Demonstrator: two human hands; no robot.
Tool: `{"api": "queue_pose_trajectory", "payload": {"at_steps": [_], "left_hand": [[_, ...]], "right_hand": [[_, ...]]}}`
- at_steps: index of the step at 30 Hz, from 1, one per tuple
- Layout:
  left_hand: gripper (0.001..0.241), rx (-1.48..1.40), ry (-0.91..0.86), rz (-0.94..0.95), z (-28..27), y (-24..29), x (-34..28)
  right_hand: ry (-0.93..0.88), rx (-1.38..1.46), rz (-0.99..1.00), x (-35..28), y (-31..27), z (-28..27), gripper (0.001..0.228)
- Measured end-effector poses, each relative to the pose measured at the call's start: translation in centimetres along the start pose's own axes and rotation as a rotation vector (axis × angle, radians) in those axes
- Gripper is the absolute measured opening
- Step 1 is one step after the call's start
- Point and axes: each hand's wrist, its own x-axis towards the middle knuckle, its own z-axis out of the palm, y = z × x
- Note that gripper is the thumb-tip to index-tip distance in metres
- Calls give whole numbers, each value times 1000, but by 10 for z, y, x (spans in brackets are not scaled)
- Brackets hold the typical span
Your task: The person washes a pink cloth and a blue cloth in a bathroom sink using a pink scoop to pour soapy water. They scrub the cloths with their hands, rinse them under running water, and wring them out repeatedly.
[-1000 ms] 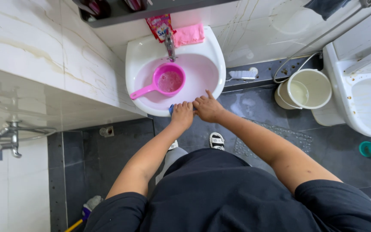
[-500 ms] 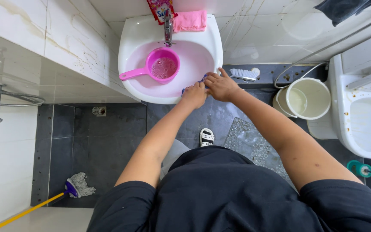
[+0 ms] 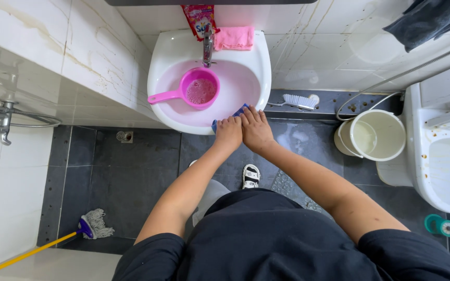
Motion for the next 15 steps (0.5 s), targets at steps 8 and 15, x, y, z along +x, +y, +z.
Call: {"api": "queue_pose_trajectory", "payload": {"at_steps": [8,15], "left_hand": [[29,-84,-90,-76,-4,33,35],[36,-287,-32,-366,4,83,108]], "right_hand": [[-153,6,-143,17,54,-57,48],[-231,-129,-279,68,113,-87,53]]}}
